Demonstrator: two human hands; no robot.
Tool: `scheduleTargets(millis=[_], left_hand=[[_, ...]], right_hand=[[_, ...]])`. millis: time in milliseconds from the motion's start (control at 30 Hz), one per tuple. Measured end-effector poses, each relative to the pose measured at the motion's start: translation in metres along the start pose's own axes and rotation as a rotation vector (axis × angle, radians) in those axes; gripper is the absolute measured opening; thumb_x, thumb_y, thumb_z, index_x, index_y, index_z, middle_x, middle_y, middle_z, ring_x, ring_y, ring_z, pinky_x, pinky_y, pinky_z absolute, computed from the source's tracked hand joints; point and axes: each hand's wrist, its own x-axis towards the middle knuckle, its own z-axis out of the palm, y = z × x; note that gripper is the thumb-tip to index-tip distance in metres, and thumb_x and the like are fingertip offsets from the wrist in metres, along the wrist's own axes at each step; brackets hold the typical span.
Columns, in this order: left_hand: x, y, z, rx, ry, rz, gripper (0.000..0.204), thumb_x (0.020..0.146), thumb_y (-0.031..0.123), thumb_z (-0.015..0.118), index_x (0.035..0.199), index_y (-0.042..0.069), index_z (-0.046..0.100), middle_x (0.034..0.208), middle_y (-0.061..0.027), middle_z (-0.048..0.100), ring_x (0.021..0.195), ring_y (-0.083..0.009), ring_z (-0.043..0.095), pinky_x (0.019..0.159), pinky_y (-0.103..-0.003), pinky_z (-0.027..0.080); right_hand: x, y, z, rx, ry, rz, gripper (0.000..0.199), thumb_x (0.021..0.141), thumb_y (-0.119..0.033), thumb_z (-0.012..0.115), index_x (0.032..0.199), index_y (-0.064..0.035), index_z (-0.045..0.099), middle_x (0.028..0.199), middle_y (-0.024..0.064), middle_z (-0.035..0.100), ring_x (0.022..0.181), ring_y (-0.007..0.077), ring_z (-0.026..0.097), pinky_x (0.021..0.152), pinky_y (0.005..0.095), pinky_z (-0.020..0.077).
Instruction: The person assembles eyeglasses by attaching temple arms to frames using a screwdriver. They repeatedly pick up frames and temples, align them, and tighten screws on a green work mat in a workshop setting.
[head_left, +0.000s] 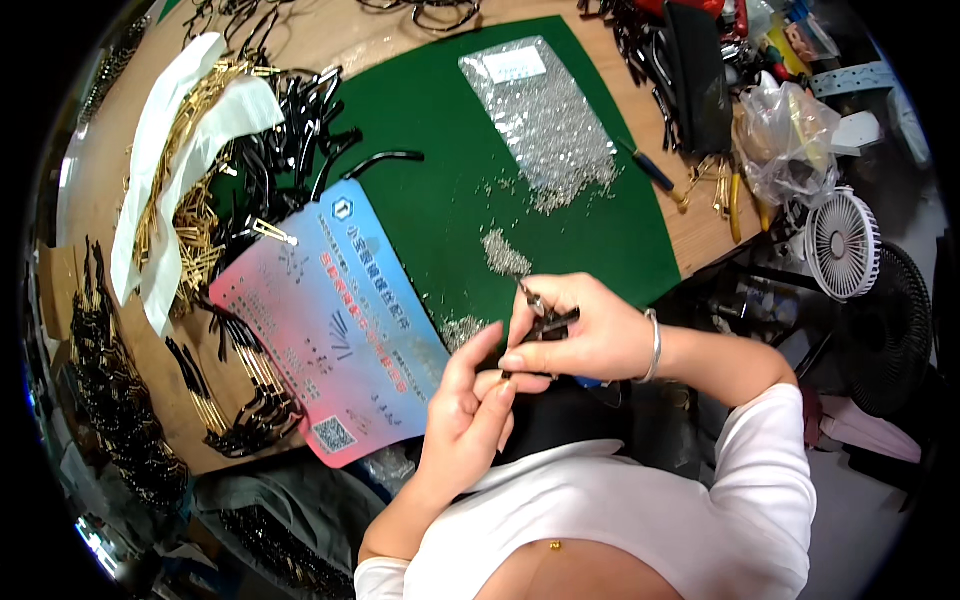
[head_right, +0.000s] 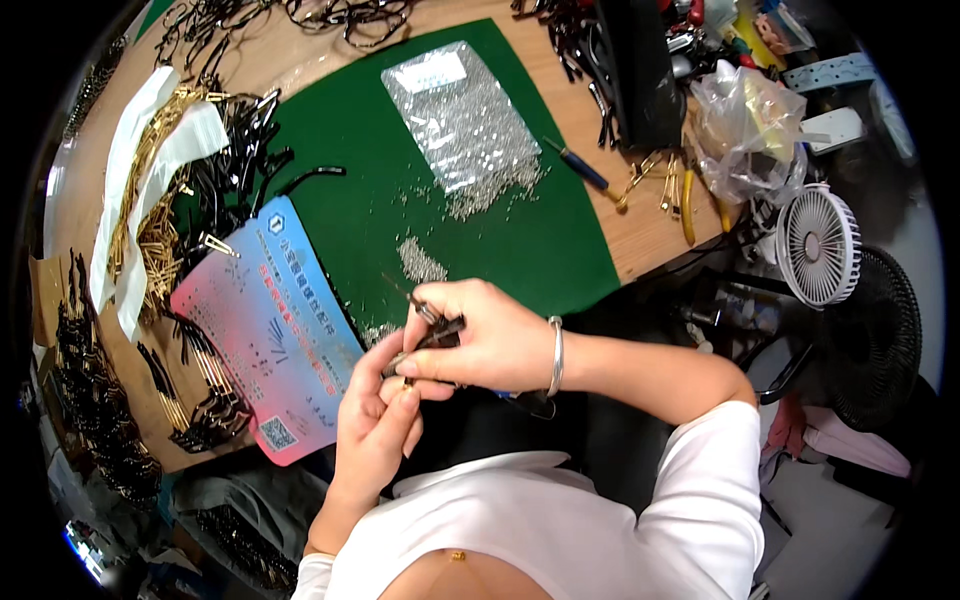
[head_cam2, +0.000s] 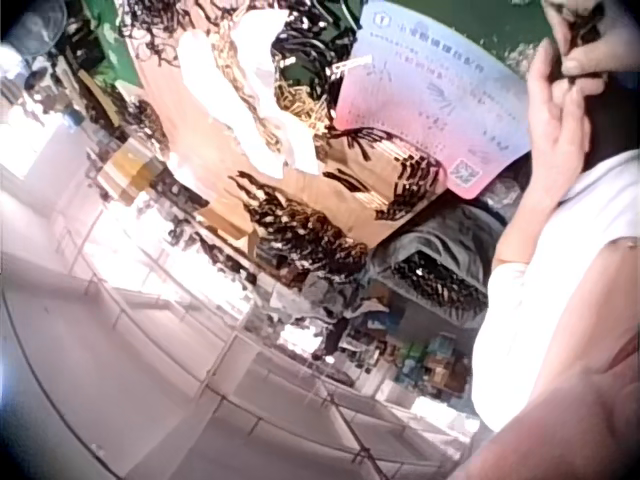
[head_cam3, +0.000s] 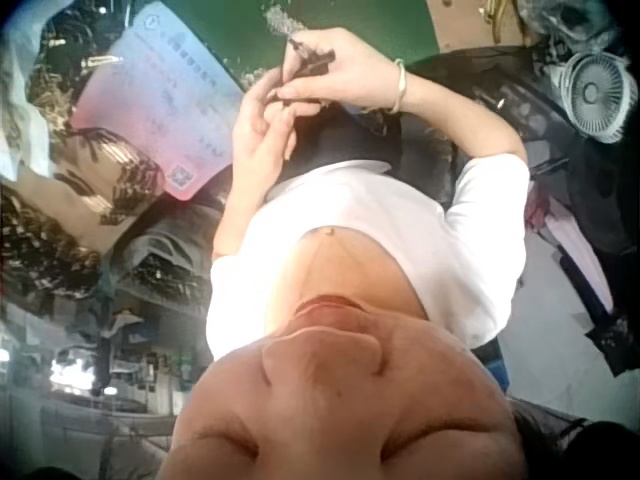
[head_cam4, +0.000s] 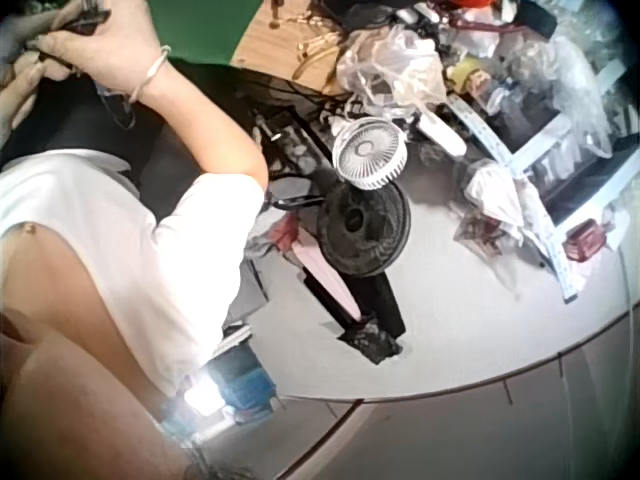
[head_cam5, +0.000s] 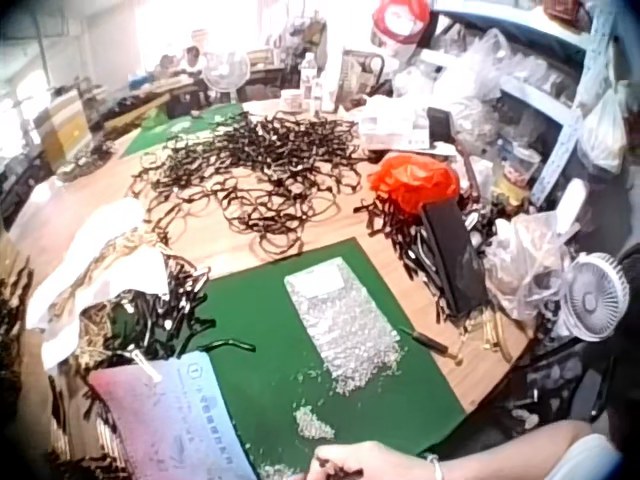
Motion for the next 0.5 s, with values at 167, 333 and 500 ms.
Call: scheduleTargets(millis=[167, 333, 500], left_hand=[[-0.001, -0.005, -0.005, 0.607, -0.050, 0.233, 0.038, 0.093, 0.004, 0.038, 0.131, 0.002, 0.038, 0.094, -0.0087, 0.063, 0.055, -0.0050, 0.044, 0.054, -0.018, 0.038], [-0.009, -0.001, -0.029, 0.274, 0.330, 0.292, 0.027, 0.095, 0.007, 0.039, 0.121, 0.001, 0.042, 0.089, -0.0111, 0.063, 0.044, -0.0019, 0.037, 0.040, -0.015, 0.031], [0.010, -0.014, -0.032, 0.602, 0.359, 0.402, 0.024, 0.094, 0.008, 0.041, 0.116, 0.000, 0.046, 0.087, -0.0076, 0.065, 0.045, -0.0011, 0.037, 0.043, -0.015, 0.031]], right_hand=[[-0.015, 0.003, -0.001, -0.251, 0.027, 0.011, 0.034, 0.075, -0.016, 0.068, 0.093, -0.0002, 0.045, 0.068, 0.0059, 0.054, 0.062, 0.0118, 0.053, 0.059, 0.0277, 0.0435], [-0.040, 0.012, -0.021, -0.689, 0.090, -0.025, 0.029, 0.075, -0.004, 0.055, 0.100, 0.0021, 0.039, 0.088, 0.0163, 0.048, 0.069, 0.0289, 0.056, 0.066, 0.0359, 0.0465], [-0.045, -0.007, -0.020, -1.151, -0.005, -0.038, 0.053, 0.076, 0.002, 0.048, 0.126, 0.0092, 0.031, 0.096, 0.0200, 0.044, 0.068, 0.0301, 0.057, 0.063, 0.0351, 0.0496]])
